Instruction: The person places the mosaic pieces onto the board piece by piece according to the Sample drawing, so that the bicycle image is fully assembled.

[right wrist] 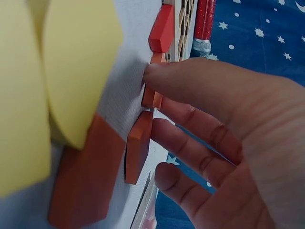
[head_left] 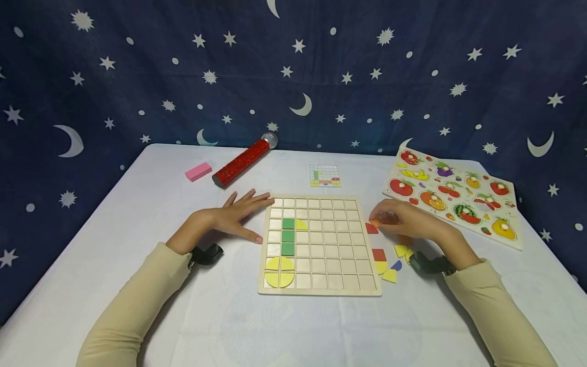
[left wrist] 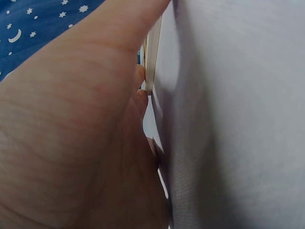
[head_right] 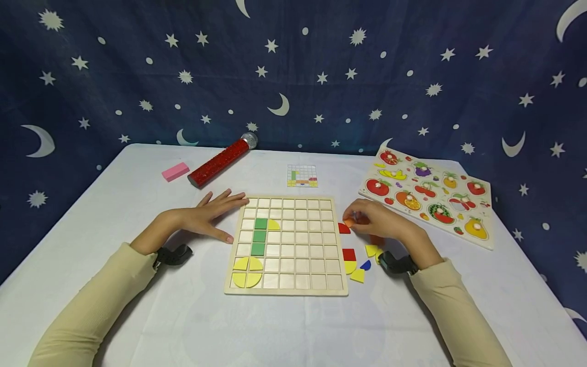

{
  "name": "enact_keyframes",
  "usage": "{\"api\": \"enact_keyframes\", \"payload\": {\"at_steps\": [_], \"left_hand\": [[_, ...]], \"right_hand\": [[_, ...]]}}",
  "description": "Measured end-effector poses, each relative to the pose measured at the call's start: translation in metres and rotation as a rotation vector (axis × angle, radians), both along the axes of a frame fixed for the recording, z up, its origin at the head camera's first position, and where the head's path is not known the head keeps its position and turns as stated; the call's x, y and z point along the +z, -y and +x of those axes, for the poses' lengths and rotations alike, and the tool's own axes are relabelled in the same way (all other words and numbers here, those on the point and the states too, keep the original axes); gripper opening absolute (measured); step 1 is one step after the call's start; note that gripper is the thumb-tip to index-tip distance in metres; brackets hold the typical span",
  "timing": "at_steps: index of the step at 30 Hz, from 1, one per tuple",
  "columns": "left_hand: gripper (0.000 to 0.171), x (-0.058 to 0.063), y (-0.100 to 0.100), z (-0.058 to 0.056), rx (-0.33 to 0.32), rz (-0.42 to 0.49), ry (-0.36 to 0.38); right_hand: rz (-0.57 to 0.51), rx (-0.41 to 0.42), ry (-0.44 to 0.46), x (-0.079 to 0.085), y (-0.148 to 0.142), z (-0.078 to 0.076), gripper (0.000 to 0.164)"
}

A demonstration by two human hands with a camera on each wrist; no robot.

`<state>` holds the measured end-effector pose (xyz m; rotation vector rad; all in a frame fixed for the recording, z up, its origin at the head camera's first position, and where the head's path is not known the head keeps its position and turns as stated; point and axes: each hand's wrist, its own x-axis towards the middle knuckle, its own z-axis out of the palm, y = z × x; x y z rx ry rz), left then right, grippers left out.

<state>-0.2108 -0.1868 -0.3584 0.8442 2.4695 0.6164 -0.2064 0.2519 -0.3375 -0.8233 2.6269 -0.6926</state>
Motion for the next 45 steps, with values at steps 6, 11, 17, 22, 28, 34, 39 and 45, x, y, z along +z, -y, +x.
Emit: {"api": "enact_keyframes", "payload": {"at_steps": [6, 11, 17, 22, 28, 34, 39, 45], "left_hand": [[0.101, 0.0, -0.001, 0.0, 0.002, 0.0, -0.006], [0.102, -0.002, -0.001, 0.001, 0.005, -0.013, 0.0], [0.101, -0.004, 0.001, 0.0, 0.008, 0.0, -0.012], [0.101, -0.005, 0.001, -0.001, 0.01, 0.009, -0.009], [0.102, -0.006, 0.001, -0.001, 0.016, -0.003, -0.007], [0.102, -0.005, 0.002, -0.001, 0.021, -0.014, -0.006], [0.102, -0.003, 0.002, -0.001, 0.017, -0.014, -0.008], [0.101, -0.003, 0.001, -0.001, 0.01, -0.014, -0.001]], "right_hand": [[0.0, -0.018, -0.015, 0.0, -0.004, 0.0, 0.027], [-0.024, -0.015, -0.034, 0.002, -0.007, 0.001, 0.029], [-0.029, 0.009, -0.039, 0.006, -0.002, 0.004, 0.033], [-0.011, 0.047, -0.06, 0.009, 0.006, 0.007, 0.028], [0.009, 0.095, -0.071, 0.011, 0.019, 0.014, 0.028], [0.002, 0.152, -0.06, 0.014, 0.037, 0.024, 0.026], [0.023, 0.225, -0.084, 0.013, 0.052, 0.034, 0.018], [0.029, 0.338, -0.12, 0.008, 0.069, 0.043, 0.015]]}}
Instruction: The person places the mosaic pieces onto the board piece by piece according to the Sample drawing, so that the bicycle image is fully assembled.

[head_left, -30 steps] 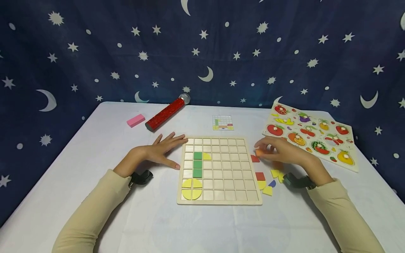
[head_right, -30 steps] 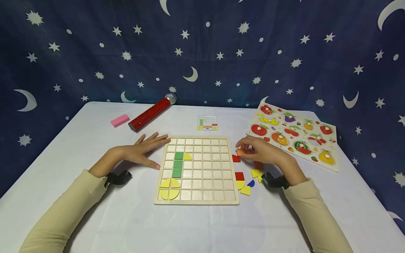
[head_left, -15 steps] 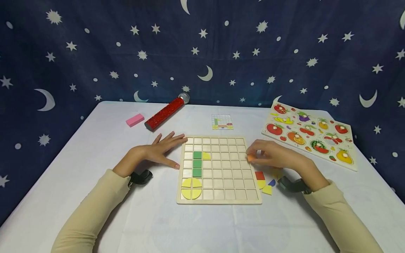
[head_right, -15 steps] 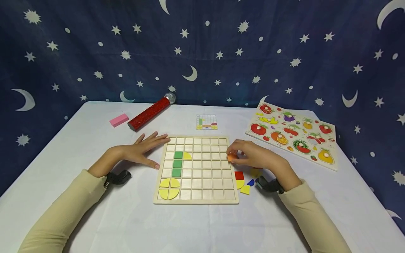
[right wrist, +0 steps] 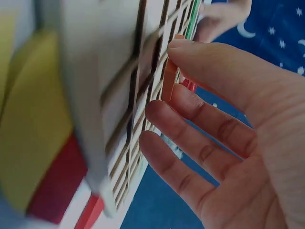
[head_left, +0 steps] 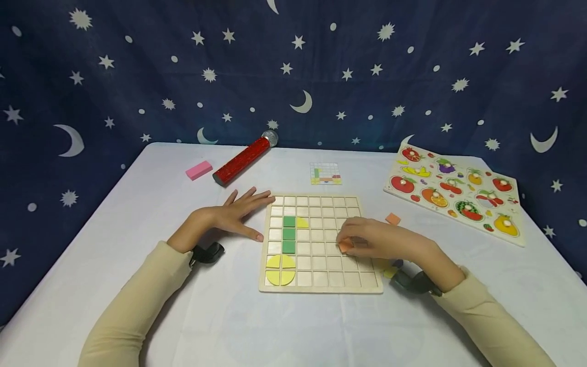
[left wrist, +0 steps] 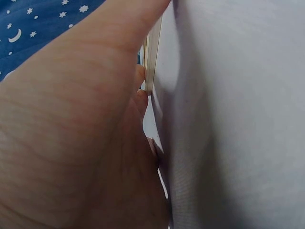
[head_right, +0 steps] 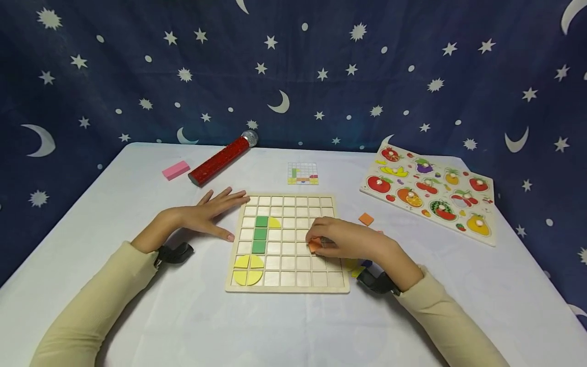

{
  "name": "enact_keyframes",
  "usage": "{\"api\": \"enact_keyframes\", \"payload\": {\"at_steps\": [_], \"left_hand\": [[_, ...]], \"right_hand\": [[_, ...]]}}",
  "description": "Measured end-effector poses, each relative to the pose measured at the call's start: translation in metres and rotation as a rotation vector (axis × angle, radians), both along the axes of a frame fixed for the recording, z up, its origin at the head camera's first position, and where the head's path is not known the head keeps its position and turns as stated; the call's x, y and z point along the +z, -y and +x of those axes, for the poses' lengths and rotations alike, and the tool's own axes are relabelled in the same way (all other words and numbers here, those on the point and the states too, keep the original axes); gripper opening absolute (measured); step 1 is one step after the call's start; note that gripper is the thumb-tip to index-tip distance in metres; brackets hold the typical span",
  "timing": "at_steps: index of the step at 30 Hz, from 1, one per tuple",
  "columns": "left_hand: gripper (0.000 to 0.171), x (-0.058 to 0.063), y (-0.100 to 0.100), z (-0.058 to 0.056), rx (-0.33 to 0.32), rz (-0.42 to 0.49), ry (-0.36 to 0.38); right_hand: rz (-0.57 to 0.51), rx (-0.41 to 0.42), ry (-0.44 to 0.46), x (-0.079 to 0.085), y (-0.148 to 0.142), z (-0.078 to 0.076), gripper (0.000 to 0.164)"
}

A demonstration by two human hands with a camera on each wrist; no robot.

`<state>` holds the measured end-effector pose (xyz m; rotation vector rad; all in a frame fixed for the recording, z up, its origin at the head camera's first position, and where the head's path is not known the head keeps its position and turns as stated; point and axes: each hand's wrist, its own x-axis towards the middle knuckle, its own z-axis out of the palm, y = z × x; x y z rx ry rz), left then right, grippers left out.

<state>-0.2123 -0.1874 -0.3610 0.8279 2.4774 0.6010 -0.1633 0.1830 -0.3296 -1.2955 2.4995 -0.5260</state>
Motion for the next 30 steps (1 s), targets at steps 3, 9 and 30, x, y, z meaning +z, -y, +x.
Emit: {"api": "enact_keyframes", "payload": {"at_steps": [3, 9, 30], "left_hand": [[0.101, 0.0, 0.0, -0.001, 0.0, 0.001, -0.003], [0.101, -0.002, -0.002, -0.001, 0.002, 0.012, 0.006], [0.101, 0.002, 0.0, 0.0, 0.006, -0.019, 0.0]], "right_hand": [[0.003, 0.042, -0.007, 0.0, 0.009, 0.003, 0.014], [0.004, 0.1, -0.036, 0.0, 0.022, 0.008, 0.014], [-0.048, 0.189, -0.103, -0.007, 0.06, 0.017, 0.009]]}}
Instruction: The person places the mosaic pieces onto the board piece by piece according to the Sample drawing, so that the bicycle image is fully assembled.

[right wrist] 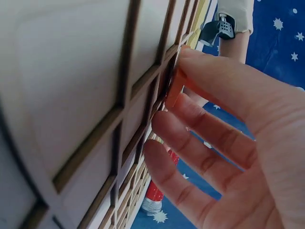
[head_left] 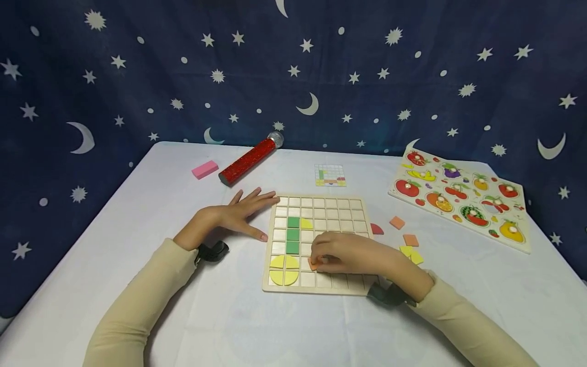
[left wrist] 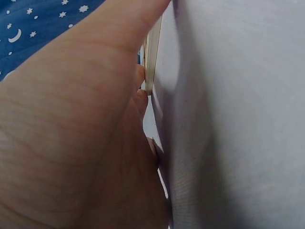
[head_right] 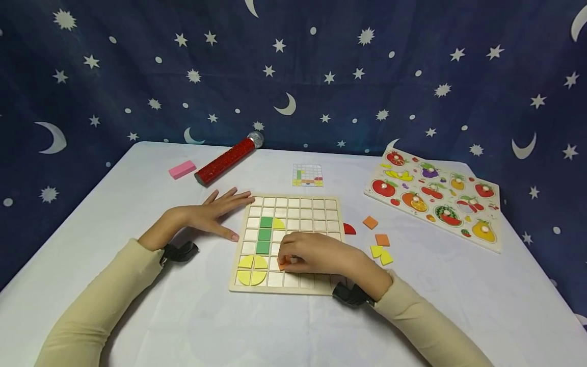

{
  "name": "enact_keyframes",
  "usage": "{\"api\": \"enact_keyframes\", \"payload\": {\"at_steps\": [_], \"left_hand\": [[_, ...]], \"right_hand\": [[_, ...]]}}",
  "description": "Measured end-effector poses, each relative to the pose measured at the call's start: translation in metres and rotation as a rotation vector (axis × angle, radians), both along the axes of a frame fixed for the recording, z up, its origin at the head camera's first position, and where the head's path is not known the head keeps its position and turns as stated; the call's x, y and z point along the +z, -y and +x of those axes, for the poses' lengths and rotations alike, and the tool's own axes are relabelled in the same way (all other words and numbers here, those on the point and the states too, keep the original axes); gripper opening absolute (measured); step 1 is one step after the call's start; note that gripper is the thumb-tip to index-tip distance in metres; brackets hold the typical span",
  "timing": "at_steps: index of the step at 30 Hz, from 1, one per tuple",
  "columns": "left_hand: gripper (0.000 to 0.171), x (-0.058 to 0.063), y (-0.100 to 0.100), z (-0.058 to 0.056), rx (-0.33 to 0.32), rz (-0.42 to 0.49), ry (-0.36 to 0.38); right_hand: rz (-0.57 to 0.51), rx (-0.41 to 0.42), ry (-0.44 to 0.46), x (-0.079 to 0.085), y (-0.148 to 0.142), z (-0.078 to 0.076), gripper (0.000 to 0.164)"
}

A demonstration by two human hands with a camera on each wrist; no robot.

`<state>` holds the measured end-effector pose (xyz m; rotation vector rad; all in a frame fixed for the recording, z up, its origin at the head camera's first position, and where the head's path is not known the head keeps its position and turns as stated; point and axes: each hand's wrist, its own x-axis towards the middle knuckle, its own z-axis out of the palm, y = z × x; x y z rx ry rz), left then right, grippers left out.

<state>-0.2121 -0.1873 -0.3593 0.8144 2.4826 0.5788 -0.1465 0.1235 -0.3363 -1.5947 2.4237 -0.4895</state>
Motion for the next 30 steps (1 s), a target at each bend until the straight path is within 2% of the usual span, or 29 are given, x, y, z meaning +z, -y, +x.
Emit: {"api": "enact_keyframes", "payload": {"at_steps": [7, 17, 22, 27, 30], "left_hand": [[0.102, 0.001, -0.002, -0.001, -0.005, -0.019, 0.006], [0.101, 0.003, -0.001, 0.003, 0.012, 0.002, 0.009], [0.101, 0.002, -0.002, 0.002, 0.011, 0.007, 0.008], [0.102, 0.0, -0.002, 0.001, 0.012, 0.005, 0.008], [0.102, -0.001, -0.001, 0.001, 0.016, 0.004, 0.002]], "right_hand": [[0.0, -0.022, 0.021, -0.002, -0.002, 0.002, 0.011], [-0.051, -0.044, -0.132, -0.007, 0.011, 0.008, 0.011], [-0.059, -0.069, -0.118, -0.008, 0.013, 0.009, 0.015], [-0.03, -0.06, -0.096, -0.006, 0.009, 0.008, 0.017], [-0.007, -0.063, -0.057, -0.003, 0.006, 0.006, 0.017]]}}
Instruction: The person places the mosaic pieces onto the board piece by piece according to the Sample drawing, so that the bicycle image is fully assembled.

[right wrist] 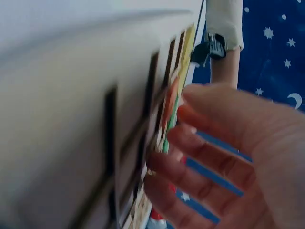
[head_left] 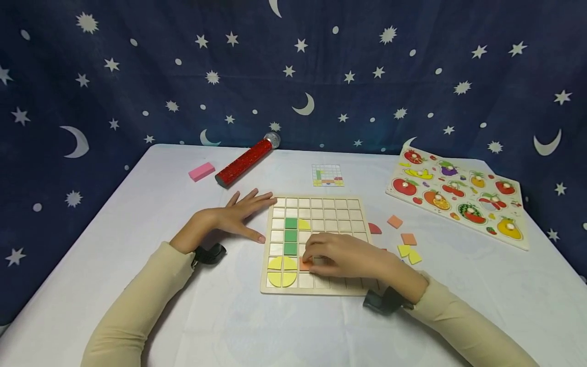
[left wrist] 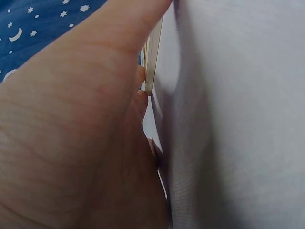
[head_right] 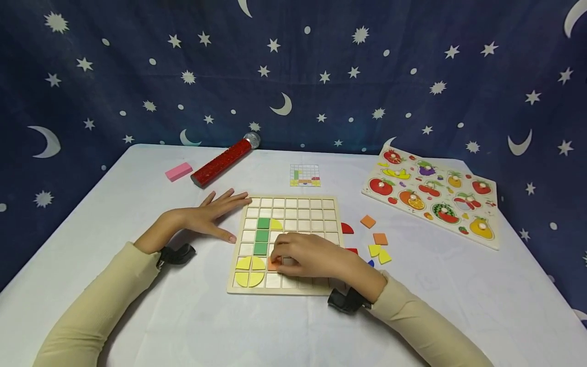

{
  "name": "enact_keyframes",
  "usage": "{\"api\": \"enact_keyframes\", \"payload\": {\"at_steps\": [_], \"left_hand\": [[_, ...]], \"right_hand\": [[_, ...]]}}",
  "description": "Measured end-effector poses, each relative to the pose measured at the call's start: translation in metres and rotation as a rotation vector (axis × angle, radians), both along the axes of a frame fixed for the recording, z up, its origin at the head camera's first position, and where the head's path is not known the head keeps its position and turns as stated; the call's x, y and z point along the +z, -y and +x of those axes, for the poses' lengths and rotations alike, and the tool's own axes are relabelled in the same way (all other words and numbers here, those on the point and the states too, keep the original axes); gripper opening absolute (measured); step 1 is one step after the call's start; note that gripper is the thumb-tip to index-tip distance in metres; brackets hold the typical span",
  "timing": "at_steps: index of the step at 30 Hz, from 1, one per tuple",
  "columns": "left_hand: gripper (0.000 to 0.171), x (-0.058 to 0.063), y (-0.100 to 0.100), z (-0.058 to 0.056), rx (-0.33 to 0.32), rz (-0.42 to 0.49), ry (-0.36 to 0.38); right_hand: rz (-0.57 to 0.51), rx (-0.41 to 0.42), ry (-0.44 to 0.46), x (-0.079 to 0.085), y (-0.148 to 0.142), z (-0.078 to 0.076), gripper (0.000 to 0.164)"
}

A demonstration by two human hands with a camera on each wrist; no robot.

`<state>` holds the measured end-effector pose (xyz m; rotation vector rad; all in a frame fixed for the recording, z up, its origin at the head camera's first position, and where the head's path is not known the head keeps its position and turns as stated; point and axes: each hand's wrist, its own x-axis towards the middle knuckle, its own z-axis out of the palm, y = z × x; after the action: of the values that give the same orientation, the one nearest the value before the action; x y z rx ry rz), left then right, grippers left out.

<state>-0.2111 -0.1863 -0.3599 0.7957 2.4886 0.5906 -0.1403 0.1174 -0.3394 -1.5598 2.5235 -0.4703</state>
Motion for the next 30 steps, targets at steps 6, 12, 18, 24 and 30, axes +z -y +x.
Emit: {"api": "enact_keyframes", "payload": {"at_steps": [6, 12, 18, 24, 30], "left_hand": [[0.102, 0.0, 0.0, 0.0, -0.002, 0.005, 0.0], [0.102, 0.001, -0.001, 0.0, -0.01, 0.019, 0.007], [0.103, 0.002, -0.001, 0.0, -0.009, 0.022, 0.01], [0.103, 0.001, -0.001, 0.0, -0.01, 0.017, 0.008], [0.103, 0.0, -0.001, -0.001, -0.012, 0.016, 0.002]], "right_hand": [[0.026, -0.047, 0.076, 0.009, -0.01, -0.004, 0.017], [0.025, -0.092, 0.062, 0.025, -0.026, -0.012, 0.017], [0.045, -0.214, 0.096, 0.042, -0.042, -0.019, 0.02], [0.062, -0.292, 0.123, 0.048, -0.058, -0.028, 0.02], [0.047, -0.347, 0.149, 0.049, -0.079, -0.041, 0.019]]}}
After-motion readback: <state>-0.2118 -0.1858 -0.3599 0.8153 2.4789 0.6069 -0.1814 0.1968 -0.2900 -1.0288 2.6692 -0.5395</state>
